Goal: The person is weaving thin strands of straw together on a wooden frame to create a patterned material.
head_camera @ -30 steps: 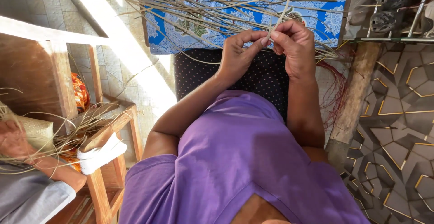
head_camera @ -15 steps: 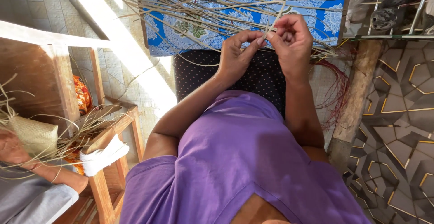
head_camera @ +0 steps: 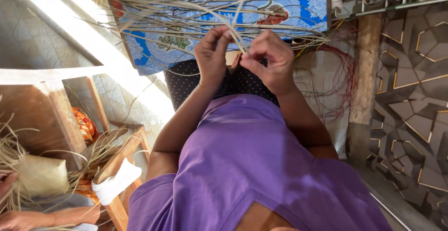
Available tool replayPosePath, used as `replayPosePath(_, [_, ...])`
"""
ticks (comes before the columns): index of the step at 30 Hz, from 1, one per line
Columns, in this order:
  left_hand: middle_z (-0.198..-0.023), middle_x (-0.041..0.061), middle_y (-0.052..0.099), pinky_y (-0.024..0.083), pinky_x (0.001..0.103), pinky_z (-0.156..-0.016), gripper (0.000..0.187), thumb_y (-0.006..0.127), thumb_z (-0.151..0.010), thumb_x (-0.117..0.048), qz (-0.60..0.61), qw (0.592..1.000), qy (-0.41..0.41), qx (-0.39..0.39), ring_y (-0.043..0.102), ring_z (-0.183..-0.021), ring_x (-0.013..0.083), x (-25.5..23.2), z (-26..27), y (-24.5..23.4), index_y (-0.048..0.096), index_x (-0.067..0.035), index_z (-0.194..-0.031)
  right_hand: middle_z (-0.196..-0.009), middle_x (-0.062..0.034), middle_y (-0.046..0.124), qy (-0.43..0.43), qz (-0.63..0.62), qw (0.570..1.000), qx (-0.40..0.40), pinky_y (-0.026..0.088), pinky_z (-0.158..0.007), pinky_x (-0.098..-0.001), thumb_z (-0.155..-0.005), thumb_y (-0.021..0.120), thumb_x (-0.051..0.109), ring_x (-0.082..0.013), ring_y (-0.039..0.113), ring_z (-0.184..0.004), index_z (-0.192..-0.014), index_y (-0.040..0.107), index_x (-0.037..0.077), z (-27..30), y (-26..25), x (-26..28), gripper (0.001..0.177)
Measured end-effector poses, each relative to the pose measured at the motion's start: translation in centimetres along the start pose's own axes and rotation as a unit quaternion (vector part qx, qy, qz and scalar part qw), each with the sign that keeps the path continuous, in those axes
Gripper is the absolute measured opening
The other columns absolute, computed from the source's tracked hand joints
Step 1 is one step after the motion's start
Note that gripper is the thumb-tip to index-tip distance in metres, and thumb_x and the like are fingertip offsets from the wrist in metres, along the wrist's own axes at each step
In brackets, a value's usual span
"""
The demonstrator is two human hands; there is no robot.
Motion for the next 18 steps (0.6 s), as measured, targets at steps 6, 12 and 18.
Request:
replayPosePath(6, [-0.084,0.009,0.063,0.055,0.024,-0.073,0.009,0.056,-0.088,-0.009,0.065,0.996,0.048,-0.038,0.063,-0.078,0.0155,-0.8,-0.4,-0.1,0.060,-0.004,-0.095,-0.074,-0.0023,0.046,0.163,-0.298,0.936,-0.096,0.042,-0.048,-0.0195,-0.079,0.048,0.001,-0.0088,0.045,-0.055,-0.076,0.052,0.007,7.9,-3.2,-7.4,0.008])
replayPosePath(12, [-0.085,0.008,0.061,0.055,0.025,-0.073,0.009,0.054,-0.090,-0.010,0.041,0.995,0.079,-0.044,0.063,-0.078,0.0154,-2.3,0.0,0.9,0.058,-0.004,-0.096,-0.060,-0.0038,0.050,0.346,-0.210,0.798,-0.446,0.040,-0.039,-0.0238,-0.077,0.056,0.002,-0.0132,0.047,-0.045,-0.074,0.053,0.005,21.7,-9.8,-17.3,0.006])
replayPosePath(18, [-0.083,0.006,0.059,0.054,0.024,-0.071,0.009,0.054,-0.090,-0.013,0.039,0.996,0.077,-0.030,0.061,-0.077,0.0145,-3.2,0.1,1.3,0.059,-0.006,-0.094,-0.052,0.0015,0.050,0.637,0.063,0.664,-0.387,0.032,-0.033,-0.0189,-0.079,0.054,0.014,-0.0067,0.042,-0.040,-0.072,0.061,0.008,32.2,-11.3,-22.2,0.012])
Point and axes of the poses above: each hand's wrist, its own z-axis away from the middle knuckle, its own y-axis out of the palm, x = y × z, the point moved 5 cm from there along -z, towards the middle knuckle
